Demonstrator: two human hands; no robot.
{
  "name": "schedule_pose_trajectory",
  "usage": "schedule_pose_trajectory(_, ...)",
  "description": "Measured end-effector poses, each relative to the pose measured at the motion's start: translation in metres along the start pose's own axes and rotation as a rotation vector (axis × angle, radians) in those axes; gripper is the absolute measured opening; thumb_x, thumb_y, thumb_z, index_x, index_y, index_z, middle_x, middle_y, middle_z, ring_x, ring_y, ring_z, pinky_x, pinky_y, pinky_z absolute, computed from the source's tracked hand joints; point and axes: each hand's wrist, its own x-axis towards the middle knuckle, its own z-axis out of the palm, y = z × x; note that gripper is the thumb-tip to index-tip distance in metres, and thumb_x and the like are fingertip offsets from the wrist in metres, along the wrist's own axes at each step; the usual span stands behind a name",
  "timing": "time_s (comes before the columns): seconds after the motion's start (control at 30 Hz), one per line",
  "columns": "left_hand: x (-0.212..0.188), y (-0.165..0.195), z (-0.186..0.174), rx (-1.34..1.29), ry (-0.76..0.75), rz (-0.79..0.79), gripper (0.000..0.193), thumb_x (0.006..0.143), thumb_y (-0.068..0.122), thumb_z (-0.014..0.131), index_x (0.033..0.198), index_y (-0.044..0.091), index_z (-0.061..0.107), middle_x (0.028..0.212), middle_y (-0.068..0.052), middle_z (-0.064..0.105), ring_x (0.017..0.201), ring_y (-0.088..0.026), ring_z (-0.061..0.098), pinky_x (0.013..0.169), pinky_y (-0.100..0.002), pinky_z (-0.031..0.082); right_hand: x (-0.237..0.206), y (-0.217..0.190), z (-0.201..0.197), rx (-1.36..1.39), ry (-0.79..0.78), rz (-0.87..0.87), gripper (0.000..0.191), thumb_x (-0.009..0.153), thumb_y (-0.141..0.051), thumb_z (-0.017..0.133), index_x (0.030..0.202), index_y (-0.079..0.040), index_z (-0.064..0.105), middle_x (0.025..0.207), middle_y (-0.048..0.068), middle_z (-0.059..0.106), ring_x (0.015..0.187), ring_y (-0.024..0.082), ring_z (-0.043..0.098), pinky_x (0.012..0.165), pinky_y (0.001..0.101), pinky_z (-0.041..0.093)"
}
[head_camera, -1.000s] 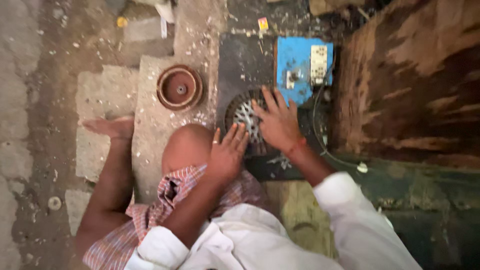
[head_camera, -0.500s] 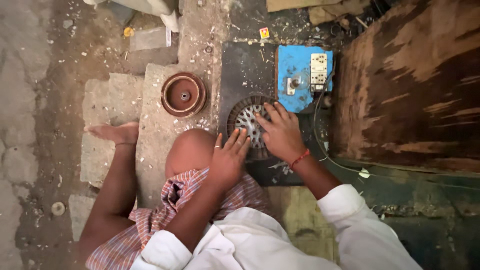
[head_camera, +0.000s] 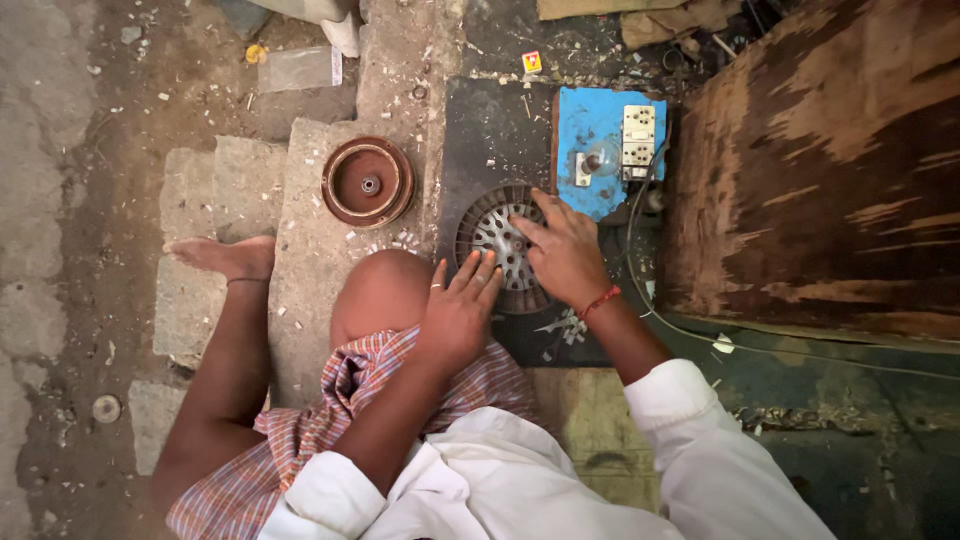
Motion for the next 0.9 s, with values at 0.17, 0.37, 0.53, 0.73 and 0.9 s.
schedule_pose_trajectory(0.17, 0.000, 0.001, 0.000, -0.003, 0.011, -0.005, 0.055, 0.084, 0.012, 0.057, 0.139, 0.003, 0.061, 0.157, -0.016, 0.048, 0.148, -0.031, 0.042, 0.118, -0.066, 0.026, 0.001, 0.002, 0.001, 0.017, -0.018, -0.008, 0.049, 0.081, -0.009, 0.065, 0.128, -0.022, 0.074, 0.153, 0.015, 0.052, 0.142, 0.036, 0.047, 0.110, 0.0531, 0.038)
schedule_pose_trajectory(0.37, 0.001, 0.000, 0.001, -0.002, 0.008, -0.006, 0.055, 0.084, 0.012, 0.058, 0.138, 0.003, 0.061, 0.156, -0.016, 0.049, 0.147, -0.031, 0.043, 0.117, -0.065, 0.027, -0.010, -0.004, -0.009, -0.025, -0.035, -0.026, 0.053, 0.079, -0.009, 0.068, 0.130, -0.023, 0.073, 0.152, 0.014, 0.052, 0.141, 0.037, 0.046, 0.109, 0.0543, 0.037)
schedule_pose_trajectory(0.53, 0.001, 0.000, 0.000, -0.003, 0.003, -0.006, 0.056, 0.082, 0.012, 0.060, 0.138, 0.004, 0.061, 0.156, -0.016, 0.048, 0.147, -0.031, 0.042, 0.118, -0.066, 0.027, -0.016, -0.010, -0.015, -0.064, -0.026, -0.031, 0.058, 0.076, -0.009, 0.068, 0.132, -0.023, 0.072, 0.150, 0.014, 0.051, 0.141, 0.037, 0.045, 0.109, 0.0561, 0.035)
schedule_pose_trajectory(0.73, 0.002, 0.000, -0.002, -0.001, 0.003, -0.002, 0.058, 0.081, 0.011, 0.059, 0.138, 0.003, 0.060, 0.157, -0.016, 0.048, 0.147, -0.031, 0.042, 0.117, -0.066, 0.027, -0.022, 0.001, -0.008, -0.040, -0.005, -0.044, 0.050, 0.081, -0.010, 0.067, 0.129, -0.024, 0.072, 0.153, 0.012, 0.051, 0.143, 0.035, 0.046, 0.111, 0.0546, 0.037)
schedule_pose_trajectory(0.9, 0.000, 0.000, -0.002, -0.013, 0.026, 0.002, 0.055, 0.083, 0.011, 0.058, 0.137, 0.003, 0.061, 0.157, -0.015, 0.048, 0.147, -0.031, 0.043, 0.117, -0.066, 0.028, -0.030, 0.014, -0.009, -0.027, 0.007, -0.086, 0.051, 0.081, -0.009, 0.065, 0.130, -0.021, 0.072, 0.154, 0.013, 0.050, 0.143, 0.035, 0.047, 0.112, 0.0525, 0.038)
